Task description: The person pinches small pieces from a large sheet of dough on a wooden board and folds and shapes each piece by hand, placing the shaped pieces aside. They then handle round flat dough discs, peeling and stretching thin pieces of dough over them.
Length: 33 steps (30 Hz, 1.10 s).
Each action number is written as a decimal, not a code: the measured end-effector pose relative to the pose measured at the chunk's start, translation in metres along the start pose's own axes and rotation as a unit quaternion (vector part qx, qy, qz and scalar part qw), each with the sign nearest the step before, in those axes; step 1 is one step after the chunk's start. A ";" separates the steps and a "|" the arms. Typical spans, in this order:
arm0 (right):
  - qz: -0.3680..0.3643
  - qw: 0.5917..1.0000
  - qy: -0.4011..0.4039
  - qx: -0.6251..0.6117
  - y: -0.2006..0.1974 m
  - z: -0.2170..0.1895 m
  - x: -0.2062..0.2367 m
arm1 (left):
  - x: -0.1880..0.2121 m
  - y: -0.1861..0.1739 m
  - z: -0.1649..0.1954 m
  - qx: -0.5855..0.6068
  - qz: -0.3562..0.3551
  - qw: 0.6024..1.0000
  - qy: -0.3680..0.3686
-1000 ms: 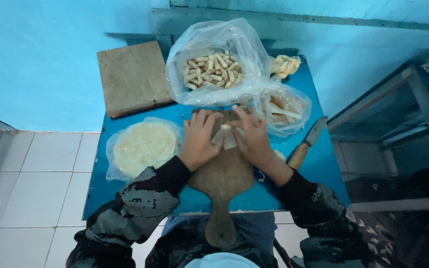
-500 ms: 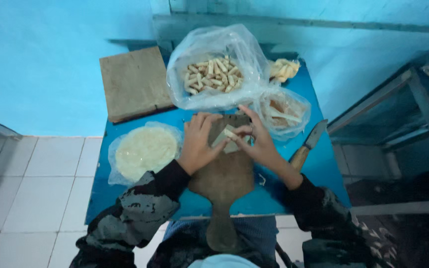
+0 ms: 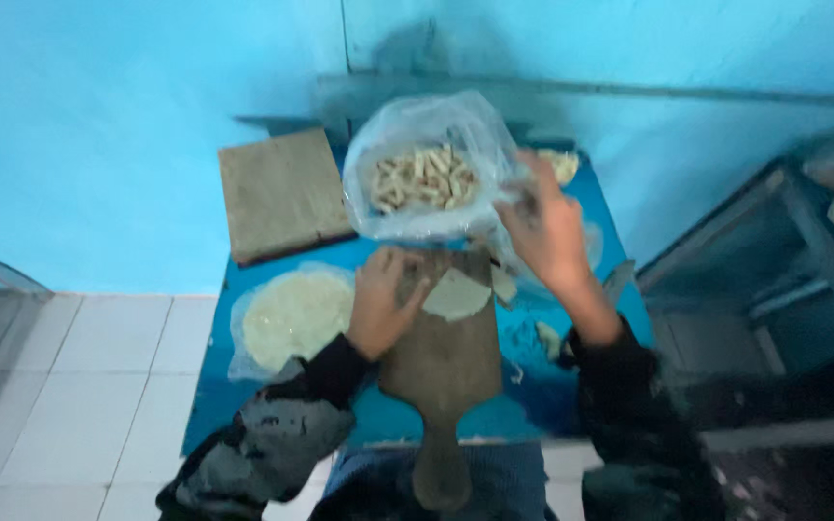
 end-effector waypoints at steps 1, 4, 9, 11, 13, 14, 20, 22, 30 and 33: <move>0.002 1.000 0.015 0.012 -0.009 0.009 0.008 | -0.001 0.002 -0.002 -0.014 -0.008 1.000 -0.004; -0.047 0.979 0.073 0.186 -0.035 0.052 0.030 | 0.011 0.015 -0.006 -0.075 -0.068 0.994 -0.043; -0.122 0.950 0.053 0.283 -0.030 0.098 0.059 | 0.024 0.035 -0.010 -0.167 -0.116 0.979 -0.034; -0.122 0.954 0.056 0.267 -0.020 0.105 0.068 | 0.028 0.039 -0.014 -0.176 -0.138 0.973 -0.052; -0.112 0.960 0.070 0.246 -0.014 0.109 0.072 | 0.029 0.041 -0.016 -0.176 -0.149 0.971 -0.059; -0.108 0.960 0.061 0.253 -0.012 0.109 0.071 | 0.030 0.042 -0.015 -0.170 -0.149 0.972 -0.057; -0.048 0.992 0.060 0.099 -0.008 0.096 0.062 | 0.031 0.041 -0.009 -0.149 -0.139 0.978 -0.036; -0.028 0.997 0.050 0.045 -0.004 0.087 0.061 | 0.031 0.041 -0.009 -0.148 -0.135 0.979 -0.034; -0.032 0.982 0.115 -0.144 0.006 0.088 0.059 | 0.033 0.042 -0.013 -0.147 -0.152 0.977 -0.031; -0.014 0.983 0.134 -0.125 0.005 0.092 0.058 | 0.034 0.044 -0.016 -0.157 -0.150 0.975 -0.045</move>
Point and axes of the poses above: each hand's wrist, its own x-axis away from the middle knuckle, its own y-axis out of the palm, z = x × y, the point moved 6 cm from there along -x, towards the middle knuckle, and after that the axes turned 11 degrees about x, right-handed, at the moved point
